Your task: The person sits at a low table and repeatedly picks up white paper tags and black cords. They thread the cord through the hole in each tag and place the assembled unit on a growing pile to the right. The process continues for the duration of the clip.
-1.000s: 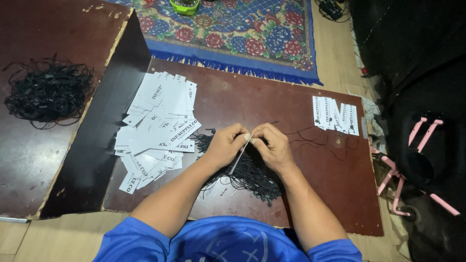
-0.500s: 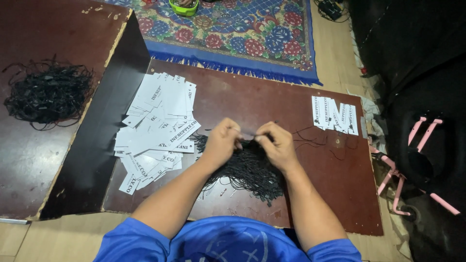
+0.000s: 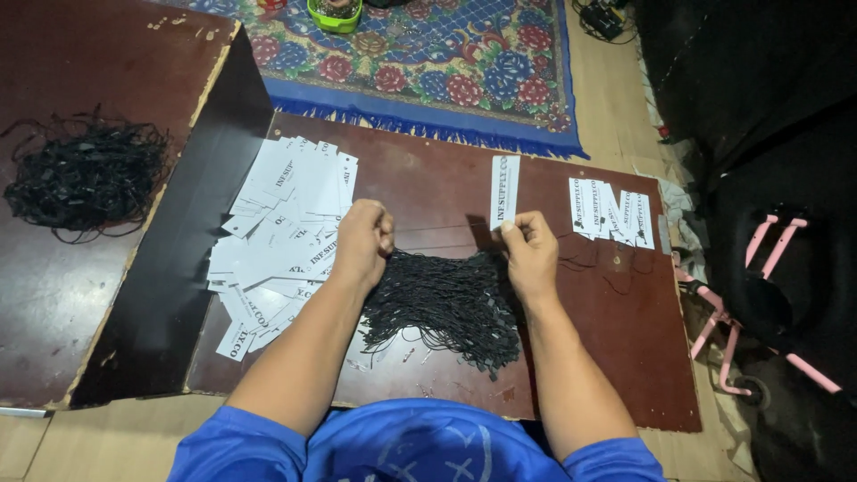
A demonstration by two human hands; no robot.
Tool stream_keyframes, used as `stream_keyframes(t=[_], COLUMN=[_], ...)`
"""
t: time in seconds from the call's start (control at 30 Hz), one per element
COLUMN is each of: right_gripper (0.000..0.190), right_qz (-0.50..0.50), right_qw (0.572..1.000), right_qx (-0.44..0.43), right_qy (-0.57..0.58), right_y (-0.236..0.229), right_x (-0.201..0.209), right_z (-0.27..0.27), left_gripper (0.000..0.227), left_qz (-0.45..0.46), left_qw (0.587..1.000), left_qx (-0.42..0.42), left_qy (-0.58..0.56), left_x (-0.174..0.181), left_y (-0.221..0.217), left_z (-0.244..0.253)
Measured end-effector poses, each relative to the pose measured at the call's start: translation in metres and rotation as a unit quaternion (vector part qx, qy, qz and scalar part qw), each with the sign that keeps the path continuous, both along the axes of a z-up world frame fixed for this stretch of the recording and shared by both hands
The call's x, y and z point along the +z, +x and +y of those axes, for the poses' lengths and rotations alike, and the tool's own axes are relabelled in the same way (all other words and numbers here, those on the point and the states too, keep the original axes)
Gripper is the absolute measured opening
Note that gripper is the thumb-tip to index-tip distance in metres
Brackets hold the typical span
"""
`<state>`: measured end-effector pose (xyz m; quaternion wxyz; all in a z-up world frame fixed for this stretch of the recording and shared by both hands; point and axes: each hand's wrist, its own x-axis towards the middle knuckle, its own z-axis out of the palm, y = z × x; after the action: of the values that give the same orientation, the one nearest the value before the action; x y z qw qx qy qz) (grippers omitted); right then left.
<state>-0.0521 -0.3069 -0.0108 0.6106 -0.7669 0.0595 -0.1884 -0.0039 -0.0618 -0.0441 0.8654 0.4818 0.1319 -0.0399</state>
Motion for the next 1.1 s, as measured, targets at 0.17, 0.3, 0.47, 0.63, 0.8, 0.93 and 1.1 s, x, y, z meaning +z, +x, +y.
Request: stream_keyframes(t=[0.17,0.3,0.47,0.63,0.8,0.93,1.1], right_gripper=[0.004,0.003,0.005,0.008,0.015,0.017,0.023], right_qz=[0.007,-0.009,-0.021,0.001,0.089,0.158,0.19], right_qw=[0.999,0.998,0.993,0.981,0.958,0.934,0.905], right_qx=[-0.038,-0.06,-0.11,-0.191,-0.268,-0.294,-0.308], right_qy=[0.025,0.029,0.037,0.028,-0.054,-0.125,-0.224], right_y=[0.012,0.016,0.015,0.019,0.025,0.022,0.017], right_x=[-0.016,-0.019,-0.008,0.0,-0.012,-0.013,-0.012], right_z=[-0.015,-0.024,-0.032,-0.056,-0.092,-0.11,-0.112], left_gripper=[0.008,0.013,0.029,0.037,0.025,0.022,0.017], left_qz=[-0.072,-0.114,-0.109,-0.129,-0.157,-0.171,-0.166], left_qw=[0.975,0.932,0.915,0.925,0.935,0.938,0.946], left_qx=[-0.158,-0.298,-0.361,-0.324,-0.226,-0.199,-0.145], left_qy=[0.139,0.172,0.146,0.153,0.225,0.227,0.239], left_x=[0.026,0.035,0.047,0.043,0.037,0.035,0.037], left_y=[-0.023,-0.038,-0.047,-0.045,-0.039,-0.036,-0.035], left_z=[-0.013,-0.018,-0.02,-0.021,-0.017,-0.016,-0.014])
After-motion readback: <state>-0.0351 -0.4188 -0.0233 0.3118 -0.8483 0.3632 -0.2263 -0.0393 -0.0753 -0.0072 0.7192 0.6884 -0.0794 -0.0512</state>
